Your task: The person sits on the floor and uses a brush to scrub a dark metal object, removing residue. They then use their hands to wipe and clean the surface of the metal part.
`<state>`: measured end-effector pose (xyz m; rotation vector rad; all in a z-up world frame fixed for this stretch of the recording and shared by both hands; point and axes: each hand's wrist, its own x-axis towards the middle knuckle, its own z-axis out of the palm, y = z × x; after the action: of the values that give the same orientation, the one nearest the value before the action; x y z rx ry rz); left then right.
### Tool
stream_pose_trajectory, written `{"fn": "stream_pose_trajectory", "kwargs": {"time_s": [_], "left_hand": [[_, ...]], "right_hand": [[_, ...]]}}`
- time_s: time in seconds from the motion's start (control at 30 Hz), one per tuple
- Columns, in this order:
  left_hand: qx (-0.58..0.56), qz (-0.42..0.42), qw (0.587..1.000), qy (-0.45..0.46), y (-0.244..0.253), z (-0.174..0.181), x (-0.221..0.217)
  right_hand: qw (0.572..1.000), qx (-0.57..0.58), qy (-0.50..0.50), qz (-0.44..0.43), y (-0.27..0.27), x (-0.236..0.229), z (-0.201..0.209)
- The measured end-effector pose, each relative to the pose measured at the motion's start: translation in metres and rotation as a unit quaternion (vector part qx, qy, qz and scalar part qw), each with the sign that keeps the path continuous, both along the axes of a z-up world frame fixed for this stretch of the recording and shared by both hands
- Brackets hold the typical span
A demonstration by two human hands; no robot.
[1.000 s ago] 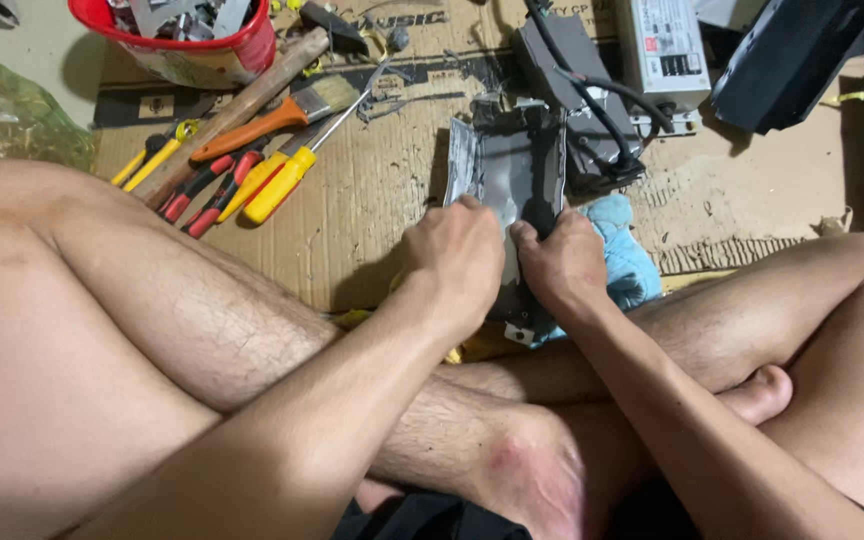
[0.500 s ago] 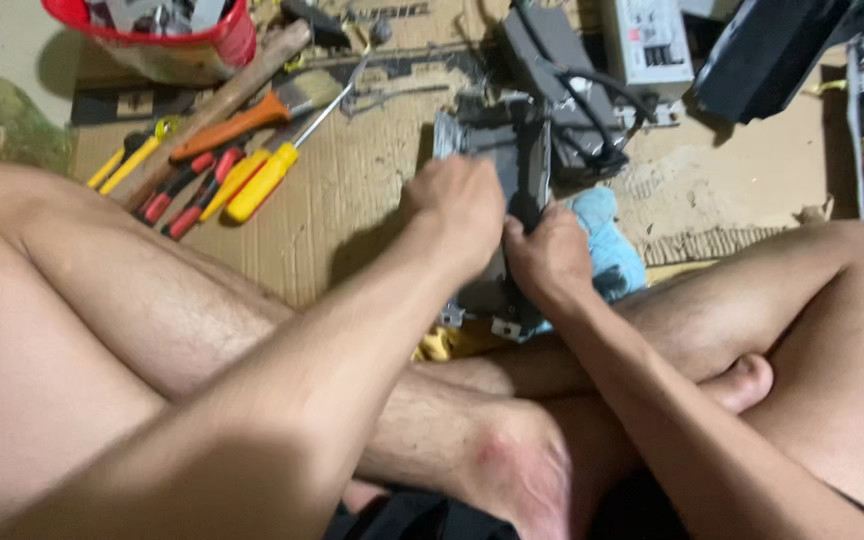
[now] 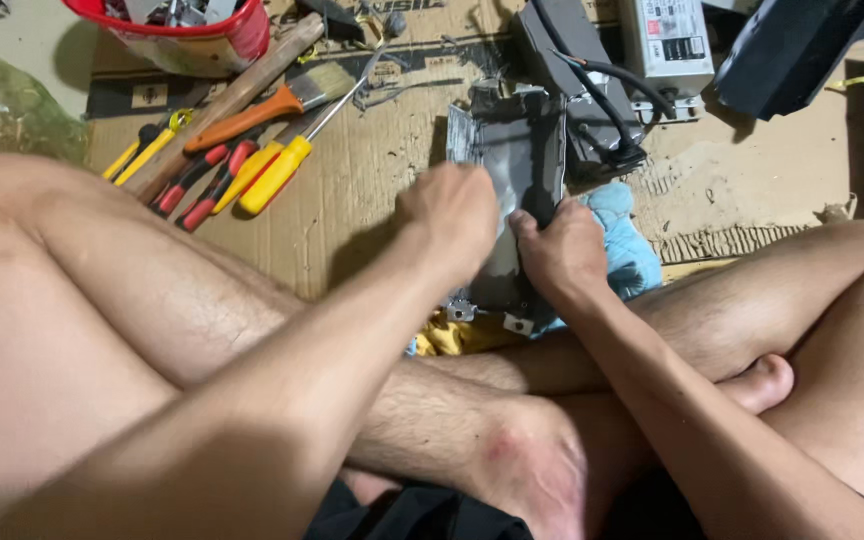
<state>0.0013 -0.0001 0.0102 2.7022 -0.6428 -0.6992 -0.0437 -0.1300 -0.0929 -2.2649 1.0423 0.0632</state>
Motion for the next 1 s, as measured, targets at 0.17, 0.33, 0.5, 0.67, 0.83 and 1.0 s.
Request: {"fn": "stream_pose_trajectory", "kwargs": {"time_s": [0.17, 0.33, 0.5, 0.67, 0.83, 1.0], "left_hand": [[0.018, -0.013, 1.0, 0.009, -0.005, 0.001, 0.003], [-0.011, 0.005, 1.0, -0.024, -0.007, -0.01, 0.009], [0.016, -0.007, 1.0, 0.01, 0.0, 0.003, -0.007], [0.014, -0.012, 0.999, -0.033, -0.019, -0.013, 0.028], [0.039, -0.011, 0.999, 0.009, -0.009, 0.003, 0.007], [0.034, -0.012, 0.996, -0.075, -0.037, -0.021, 0.061]], "right_hand": [[1.0, 0.009, -0.014, -0.003, 0.003, -0.003, 0.009], [0.999, -0.017, -0.028, 0.017, 0.006, -0.003, 0.008], [1.0, 0.004, -0.019, 0.02, 0.006, -0.005, 0.012], [1.0, 0.01, -0.025, 0.013, 0.009, -0.009, 0.017], [1.0, 0.015, -0.002, 0.012, 0.009, -0.006, 0.016], [1.0, 0.016, -0.013, 0.0, 0.008, -0.006, 0.017]]}}
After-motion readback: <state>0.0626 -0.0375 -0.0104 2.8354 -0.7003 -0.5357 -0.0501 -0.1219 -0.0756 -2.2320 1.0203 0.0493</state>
